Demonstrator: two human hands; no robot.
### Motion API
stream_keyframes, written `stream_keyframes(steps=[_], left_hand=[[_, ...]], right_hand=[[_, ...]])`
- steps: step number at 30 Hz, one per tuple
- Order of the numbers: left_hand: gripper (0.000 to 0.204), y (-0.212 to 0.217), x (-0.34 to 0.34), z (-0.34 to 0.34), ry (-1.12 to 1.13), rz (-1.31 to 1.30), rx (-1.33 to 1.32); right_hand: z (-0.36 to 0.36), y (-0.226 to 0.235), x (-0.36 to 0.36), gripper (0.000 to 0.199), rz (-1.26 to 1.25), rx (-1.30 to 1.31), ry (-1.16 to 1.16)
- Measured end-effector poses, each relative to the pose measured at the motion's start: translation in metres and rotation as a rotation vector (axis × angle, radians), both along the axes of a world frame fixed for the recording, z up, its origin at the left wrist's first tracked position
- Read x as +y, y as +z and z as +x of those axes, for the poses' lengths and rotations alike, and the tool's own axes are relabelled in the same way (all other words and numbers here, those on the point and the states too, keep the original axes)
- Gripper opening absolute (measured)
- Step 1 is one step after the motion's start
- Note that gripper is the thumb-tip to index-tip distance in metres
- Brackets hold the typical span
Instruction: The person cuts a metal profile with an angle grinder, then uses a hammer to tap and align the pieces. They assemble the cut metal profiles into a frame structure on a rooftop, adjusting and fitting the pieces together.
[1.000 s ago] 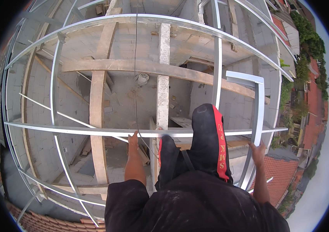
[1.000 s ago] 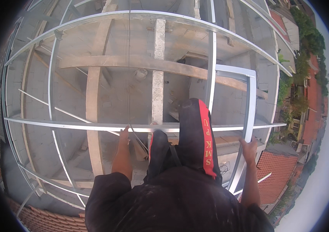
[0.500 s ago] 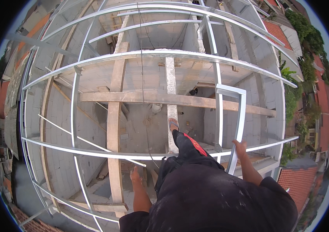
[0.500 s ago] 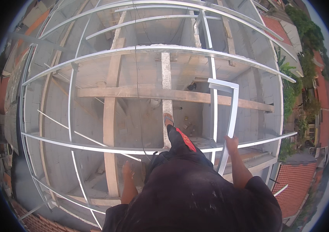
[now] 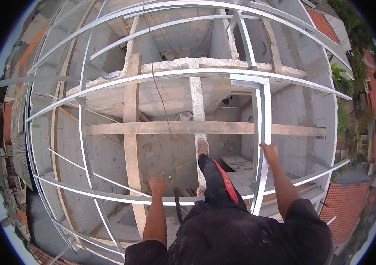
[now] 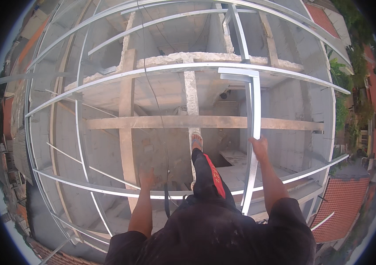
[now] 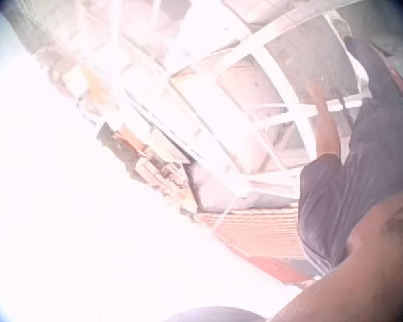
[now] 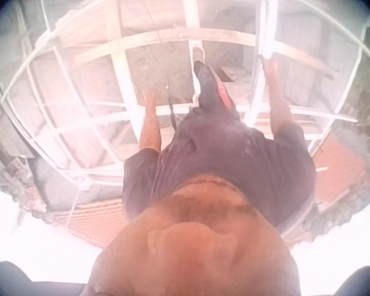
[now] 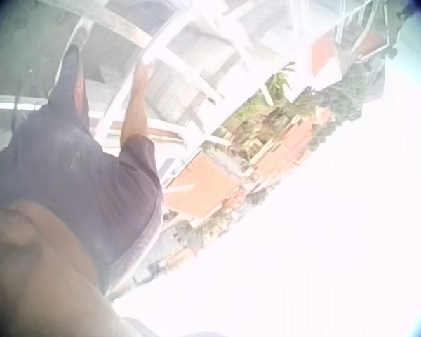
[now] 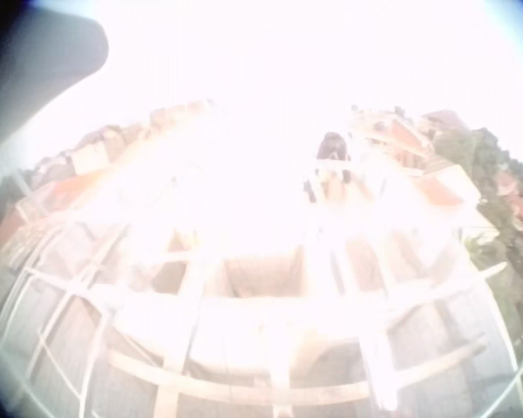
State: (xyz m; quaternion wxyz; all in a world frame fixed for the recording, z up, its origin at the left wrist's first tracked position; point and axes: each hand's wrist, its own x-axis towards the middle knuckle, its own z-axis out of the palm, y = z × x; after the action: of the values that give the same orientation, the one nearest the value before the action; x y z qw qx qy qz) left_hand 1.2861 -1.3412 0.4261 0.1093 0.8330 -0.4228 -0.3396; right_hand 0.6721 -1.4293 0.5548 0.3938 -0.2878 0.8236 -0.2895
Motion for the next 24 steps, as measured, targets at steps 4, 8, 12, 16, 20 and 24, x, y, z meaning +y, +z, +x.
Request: stream_keyframes(steps=[4, 8, 12, 16, 20, 24], left_hand=[[0.097, 0.023, -0.248, -0.044, -0.309, -0.21, -0.124], [0.096, 0.011, -0.44, -0.082, -0.518, -0.28, -0.269], [0.098, -0.005, -0.562, -0.126, -0.674, -0.202, -0.355], [0.101, -0.041, -0.622, -0.148, -0.756, -0.088, -0.419], [0.107, -0.074, -0.647, -0.148, -0.798, 0.001, -0.44], [0.112, -0.105, -0.648, -0.151, -0.762, -0.028, -0.45]], right_hand=[[-0.013, -0.05, -0.173, 0.064, -0.11, 0.137, 0.085], [0.001, -0.092, -0.334, 0.068, -0.182, 0.235, 0.135], [-0.02, -0.167, -0.448, 0.082, -0.2, 0.258, 0.205], [-0.015, -0.205, -0.507, 0.087, -0.189, 0.335, 0.264], [-0.025, -0.24, -0.535, 0.092, -0.082, 0.323, 0.355], [-0.027, -0.237, -0.526, 0.091, -0.086, 0.315, 0.398]])
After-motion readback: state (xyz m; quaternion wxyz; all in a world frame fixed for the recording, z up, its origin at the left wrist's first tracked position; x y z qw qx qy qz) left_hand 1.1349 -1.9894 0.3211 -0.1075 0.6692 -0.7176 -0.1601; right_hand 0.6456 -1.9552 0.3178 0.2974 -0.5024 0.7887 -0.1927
